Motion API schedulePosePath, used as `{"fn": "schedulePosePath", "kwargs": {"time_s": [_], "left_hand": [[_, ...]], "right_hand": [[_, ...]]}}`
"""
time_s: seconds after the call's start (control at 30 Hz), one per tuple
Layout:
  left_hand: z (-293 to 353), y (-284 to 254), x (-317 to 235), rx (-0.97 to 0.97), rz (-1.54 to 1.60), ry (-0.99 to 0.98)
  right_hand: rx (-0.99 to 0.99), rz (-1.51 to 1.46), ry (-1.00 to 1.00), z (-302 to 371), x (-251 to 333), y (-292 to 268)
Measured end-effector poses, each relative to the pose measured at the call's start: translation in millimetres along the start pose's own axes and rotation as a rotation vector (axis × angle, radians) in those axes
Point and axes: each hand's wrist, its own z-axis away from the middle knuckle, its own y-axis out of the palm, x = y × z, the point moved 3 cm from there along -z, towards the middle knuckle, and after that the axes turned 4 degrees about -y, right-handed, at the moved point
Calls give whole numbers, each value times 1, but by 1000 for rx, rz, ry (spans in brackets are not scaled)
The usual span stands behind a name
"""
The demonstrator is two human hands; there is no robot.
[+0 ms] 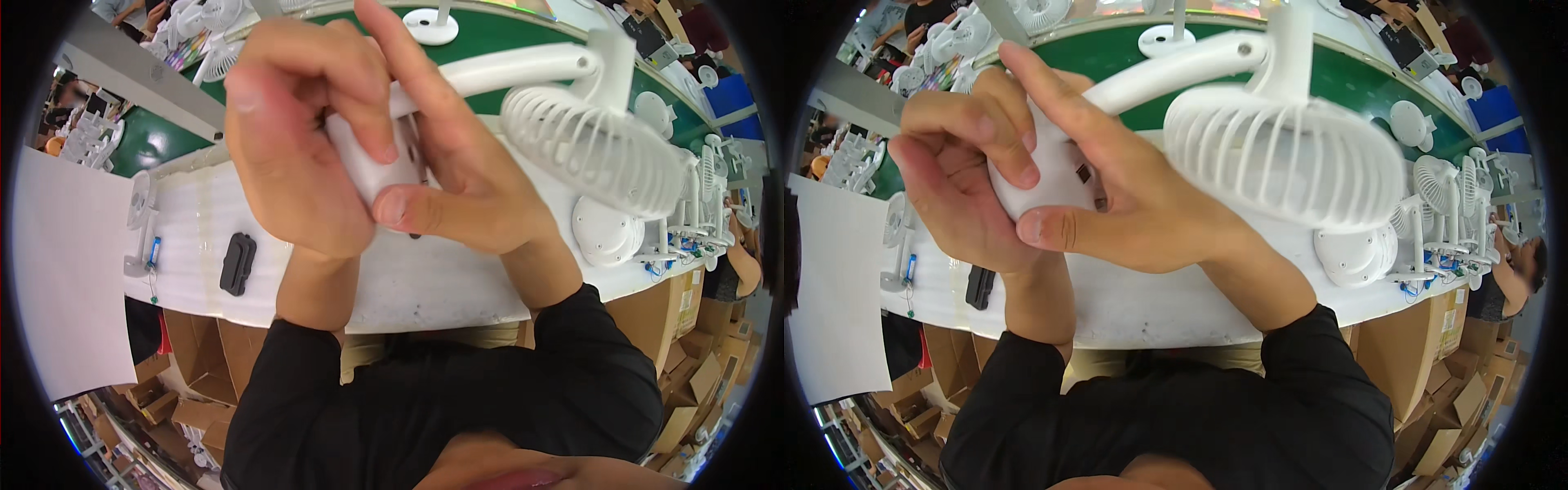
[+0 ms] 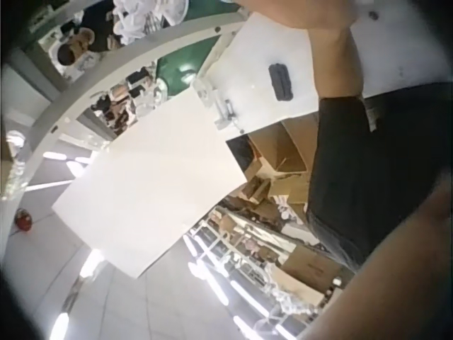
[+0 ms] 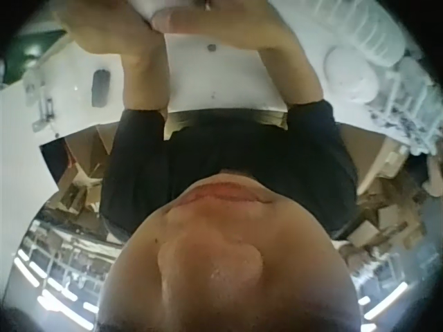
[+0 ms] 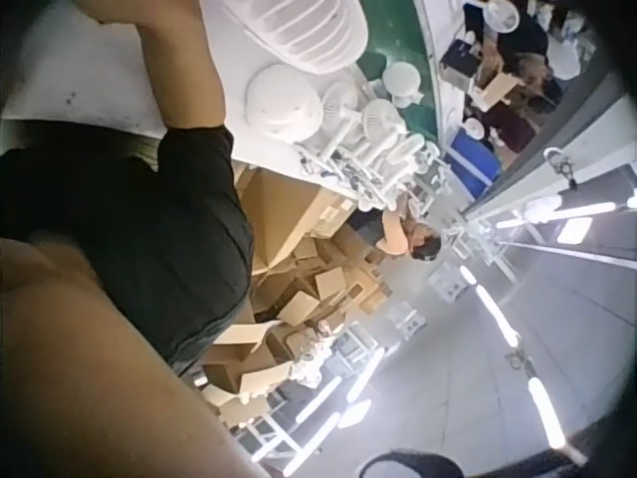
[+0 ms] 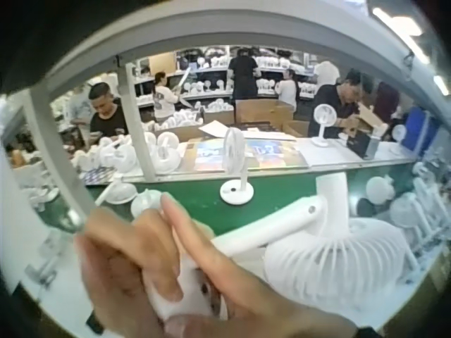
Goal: Assembling portable electric fans on a production line by connecting circuit boards and snapping plastic components together.
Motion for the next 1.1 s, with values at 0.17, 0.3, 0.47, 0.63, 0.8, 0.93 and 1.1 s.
{"fn": "schedulePosePath", "kwargs": {"time_s": [0.17, 0.3, 0.47, 0.63, 0.8, 0.93, 1.1], "left_hand": [[-13, 20, -2, -434, -58, -114], [-6, 1, -7, -206, 99, -222], [-6, -10, 12, -128, 58, 19], [-7, -7, 43, -436, -36, -227], [-16, -74, 31, -473, -350, -329], [-15, -128, 25, -495, -631, -442], [30, -197, 84, -275, -1138, -804]], "right_hand": [[33, 222, -280, -2, 0, -6], [156, 485, -342, -2, 13, 0], [144, 432, -205, -4, 4, -2], [-113, 535, 111, -6, 11, -31], [-663, 707, 381, 9, -1, -136], [-737, 1120, 480, 46, -29, -230], [-951, 1937, 529, 44, -27, -224]]}}
